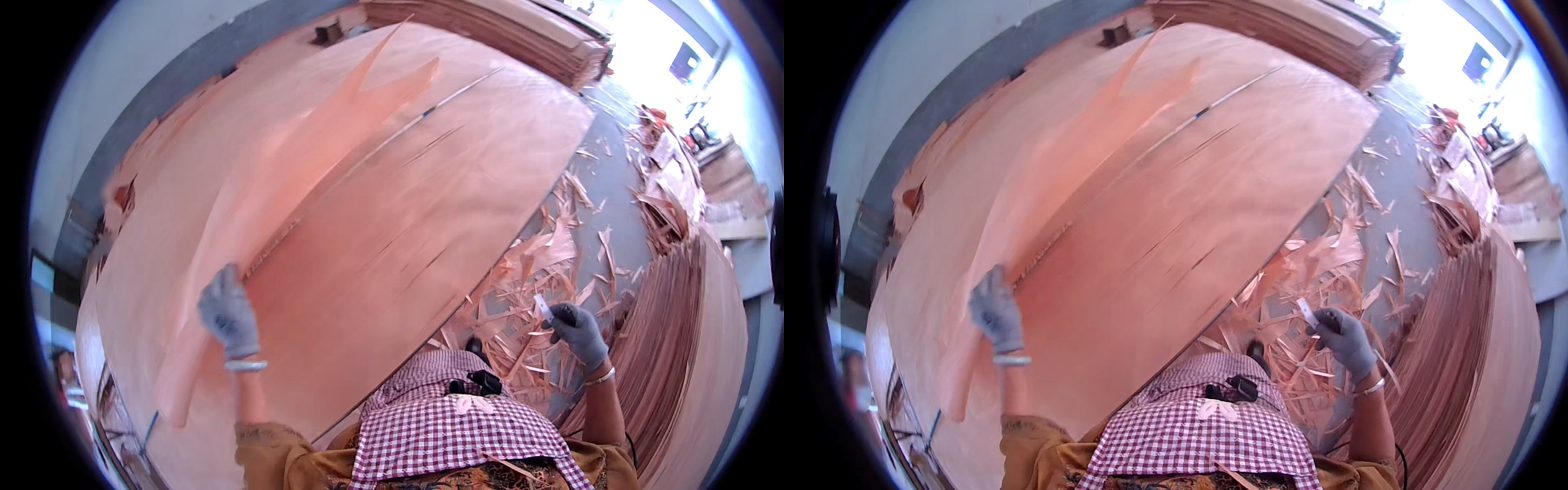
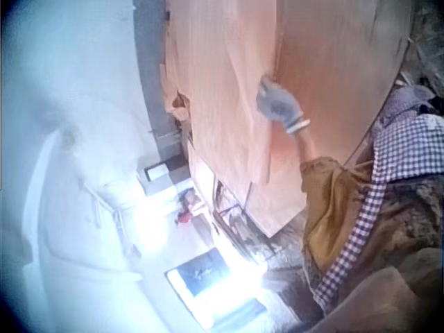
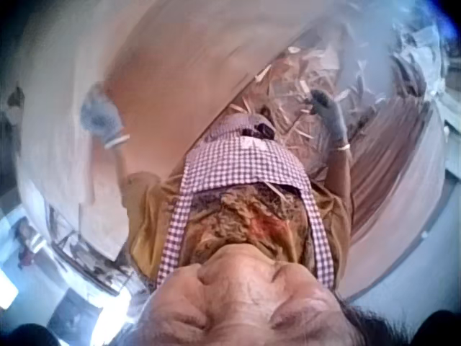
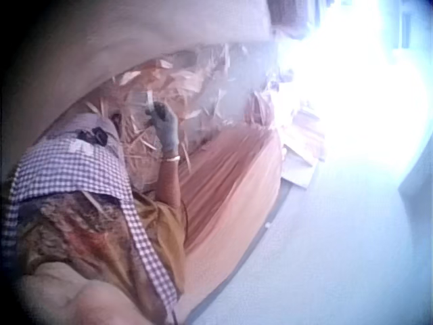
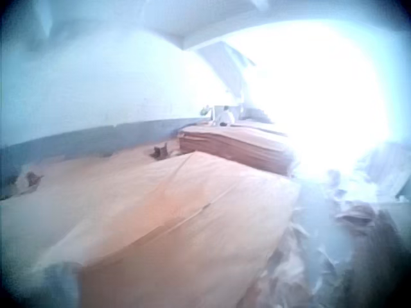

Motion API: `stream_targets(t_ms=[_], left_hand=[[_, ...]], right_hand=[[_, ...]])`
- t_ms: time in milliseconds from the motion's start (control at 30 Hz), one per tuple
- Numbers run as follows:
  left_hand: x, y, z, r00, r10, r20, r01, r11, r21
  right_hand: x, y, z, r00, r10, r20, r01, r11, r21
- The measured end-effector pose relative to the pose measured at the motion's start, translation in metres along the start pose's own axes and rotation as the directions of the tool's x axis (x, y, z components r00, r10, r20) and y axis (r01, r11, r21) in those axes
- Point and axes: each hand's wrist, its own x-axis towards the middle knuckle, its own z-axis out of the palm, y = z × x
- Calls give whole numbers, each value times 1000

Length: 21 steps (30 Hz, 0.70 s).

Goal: The person trims large sheets of wood veneer using a utility knife along a metal guide and stacks the cut pieces on top of other veneer piles.

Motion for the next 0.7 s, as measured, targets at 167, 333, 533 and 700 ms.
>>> stream_targets(t_ms=[167,333,533,700], left_hand=[[-39,101,66,950,232,210,-173,948,-265],[-44,206,84,903,232,362,-85,921,-380],[-50,231,106,862,157,482,-25,963,-269],[-48,236,99,860,131,493,2,965,-260]], right_hand=[[107,-43,-17,975,55,216,40,910,-414],[212,-62,27,832,106,544,82,947,-310],[291,-70,124,639,132,758,1,985,-173],[319,-50,184,581,211,786,54,954,-296]])
